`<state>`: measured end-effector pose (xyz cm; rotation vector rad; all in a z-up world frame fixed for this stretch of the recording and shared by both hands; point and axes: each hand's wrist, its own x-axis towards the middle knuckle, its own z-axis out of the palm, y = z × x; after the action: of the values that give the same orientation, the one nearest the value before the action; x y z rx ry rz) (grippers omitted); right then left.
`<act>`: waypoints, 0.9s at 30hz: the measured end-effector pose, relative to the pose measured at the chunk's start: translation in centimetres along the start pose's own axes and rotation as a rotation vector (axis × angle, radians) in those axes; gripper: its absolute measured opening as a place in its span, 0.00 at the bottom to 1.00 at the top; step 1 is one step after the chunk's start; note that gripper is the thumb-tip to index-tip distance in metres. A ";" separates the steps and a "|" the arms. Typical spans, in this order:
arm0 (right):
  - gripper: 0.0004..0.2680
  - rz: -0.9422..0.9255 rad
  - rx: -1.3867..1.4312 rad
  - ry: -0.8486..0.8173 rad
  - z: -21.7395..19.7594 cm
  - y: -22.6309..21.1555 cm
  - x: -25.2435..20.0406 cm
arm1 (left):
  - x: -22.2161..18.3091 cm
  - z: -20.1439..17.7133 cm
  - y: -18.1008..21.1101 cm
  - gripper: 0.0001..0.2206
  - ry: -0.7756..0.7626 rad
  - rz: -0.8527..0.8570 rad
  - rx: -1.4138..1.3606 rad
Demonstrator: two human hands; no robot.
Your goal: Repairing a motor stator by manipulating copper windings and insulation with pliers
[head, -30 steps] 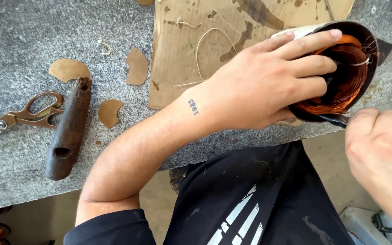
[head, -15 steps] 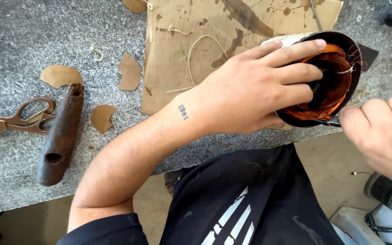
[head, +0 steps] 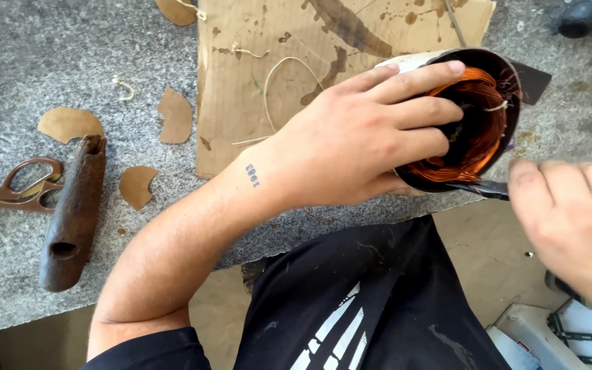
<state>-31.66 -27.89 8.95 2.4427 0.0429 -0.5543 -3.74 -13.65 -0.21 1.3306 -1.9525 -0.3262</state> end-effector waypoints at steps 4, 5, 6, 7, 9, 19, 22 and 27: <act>0.08 0.092 -0.171 -0.072 -3.1 -1.0 0.9 | 0.1 -0.2 0.0 0.16 -0.014 0.014 -0.024; 0.06 0.087 -0.187 -0.137 -3.6 -1.1 1.0 | 0.1 -0.2 0.0 0.16 -0.018 0.010 -0.026; 0.03 0.083 -0.204 -0.201 -4.2 -1.3 1.1 | 0.0 -0.2 0.0 0.16 -0.021 0.007 -0.027; 0.03 0.084 -0.204 -0.204 -4.4 -1.4 1.2 | 0.1 -0.2 0.0 0.16 -0.021 0.010 -0.028; 0.05 0.048 -0.253 -0.319 -4.9 -1.8 1.3 | 0.0 -0.2 -0.1 0.15 0.001 0.033 -0.016; 0.05 0.026 -0.357 -0.352 -5.9 -3.0 2.7 | -0.2 0.6 -0.4 0.19 0.033 0.049 -0.009; 0.04 0.044 -0.425 -0.346 -5.8 -3.4 2.4 | -0.2 0.8 -0.5 0.23 0.039 0.051 -0.010; 0.05 0.046 -0.417 -0.310 -4.7 -3.5 1.8 | -0.2 0.8 -0.5 0.22 0.037 0.056 -0.023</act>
<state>-28.78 -22.53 9.63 1.9309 -0.0248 -0.8089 -3.91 -13.89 -1.13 1.2566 -1.9456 -0.2945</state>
